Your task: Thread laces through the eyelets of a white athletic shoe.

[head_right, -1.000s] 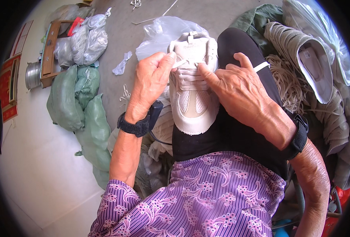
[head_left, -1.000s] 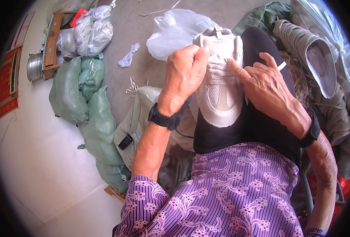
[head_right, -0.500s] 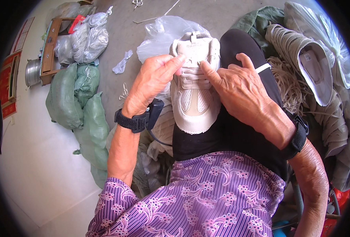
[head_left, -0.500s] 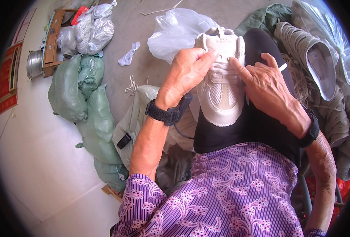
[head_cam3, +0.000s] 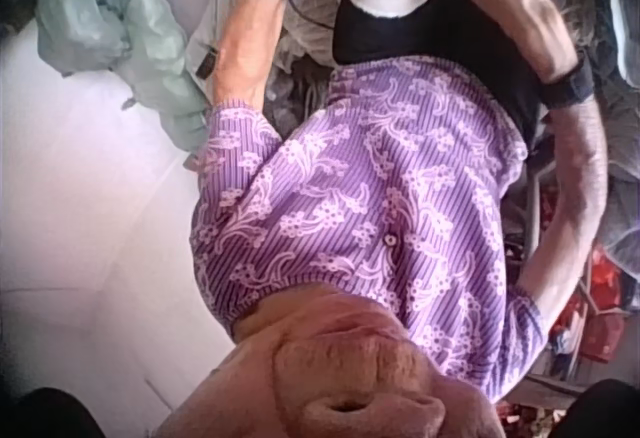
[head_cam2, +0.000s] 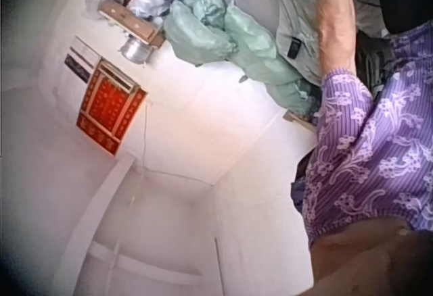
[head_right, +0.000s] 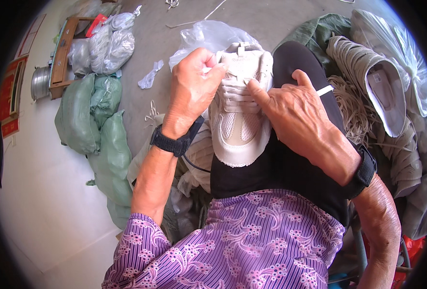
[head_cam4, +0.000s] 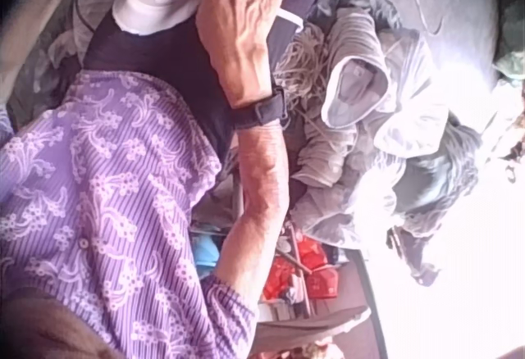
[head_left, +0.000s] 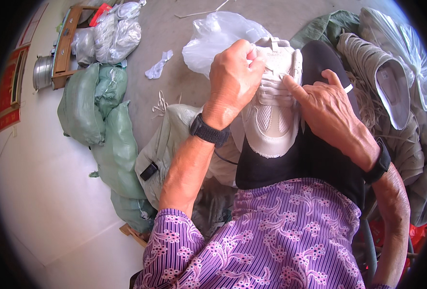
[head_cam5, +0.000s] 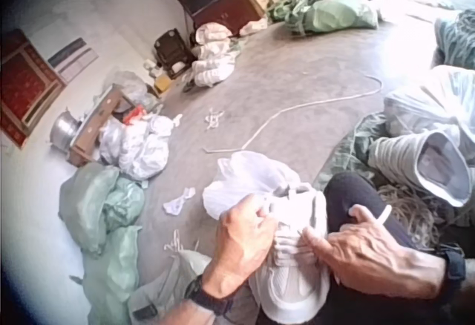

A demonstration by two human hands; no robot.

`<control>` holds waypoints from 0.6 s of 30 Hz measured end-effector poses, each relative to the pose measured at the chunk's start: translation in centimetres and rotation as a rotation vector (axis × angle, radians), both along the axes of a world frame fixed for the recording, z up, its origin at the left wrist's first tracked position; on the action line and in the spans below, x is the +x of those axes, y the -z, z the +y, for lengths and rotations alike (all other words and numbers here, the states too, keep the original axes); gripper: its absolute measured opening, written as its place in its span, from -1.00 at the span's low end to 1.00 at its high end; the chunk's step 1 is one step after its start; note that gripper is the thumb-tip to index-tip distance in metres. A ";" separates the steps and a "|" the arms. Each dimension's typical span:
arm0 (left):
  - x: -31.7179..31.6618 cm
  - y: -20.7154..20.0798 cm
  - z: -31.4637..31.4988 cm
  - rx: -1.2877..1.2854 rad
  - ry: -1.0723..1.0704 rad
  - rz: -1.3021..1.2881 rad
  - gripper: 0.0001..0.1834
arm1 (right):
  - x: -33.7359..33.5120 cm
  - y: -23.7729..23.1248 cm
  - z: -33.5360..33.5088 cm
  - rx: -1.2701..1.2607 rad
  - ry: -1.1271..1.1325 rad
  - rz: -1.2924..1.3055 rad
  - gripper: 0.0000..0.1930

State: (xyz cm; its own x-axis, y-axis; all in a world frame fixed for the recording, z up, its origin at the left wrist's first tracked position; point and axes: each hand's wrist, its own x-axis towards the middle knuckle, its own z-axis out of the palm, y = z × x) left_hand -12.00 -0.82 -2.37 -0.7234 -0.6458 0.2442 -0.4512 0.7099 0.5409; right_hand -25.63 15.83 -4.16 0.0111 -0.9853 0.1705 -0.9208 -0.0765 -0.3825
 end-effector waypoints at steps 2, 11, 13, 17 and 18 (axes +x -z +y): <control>0.0 0.4 0.1 0.078 -0.017 0.008 -0.77 | -0.2 -0.1 0.2 0.038 0.000 -0.006 -0.51; 0.8 -1.0 0.8 0.352 0.069 0.044 -0.83 | 0.1 0.4 0.4 -0.062 0.022 -0.034 -0.50; 0.6 -1.0 1.0 0.283 0.137 0.107 -0.81 | 0.2 0.5 0.5 -0.056 0.039 -0.038 -0.50; 0.8 -1.2 1.2 -0.007 0.263 0.030 -0.74 | 0.2 0.5 0.5 -0.013 0.045 -0.033 -0.49; 0.9 -1.3 1.2 -0.081 0.291 0.011 -0.74 | 0.2 0.5 0.3 -0.025 0.044 -0.025 -0.49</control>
State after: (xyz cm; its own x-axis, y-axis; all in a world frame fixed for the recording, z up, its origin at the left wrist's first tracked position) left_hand -11.10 0.35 -1.07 -0.8724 -0.3895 0.2953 -0.2166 0.8497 0.4807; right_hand -25.42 16.17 -4.65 -0.0365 -0.9802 0.1946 -0.9137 -0.0461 -0.4037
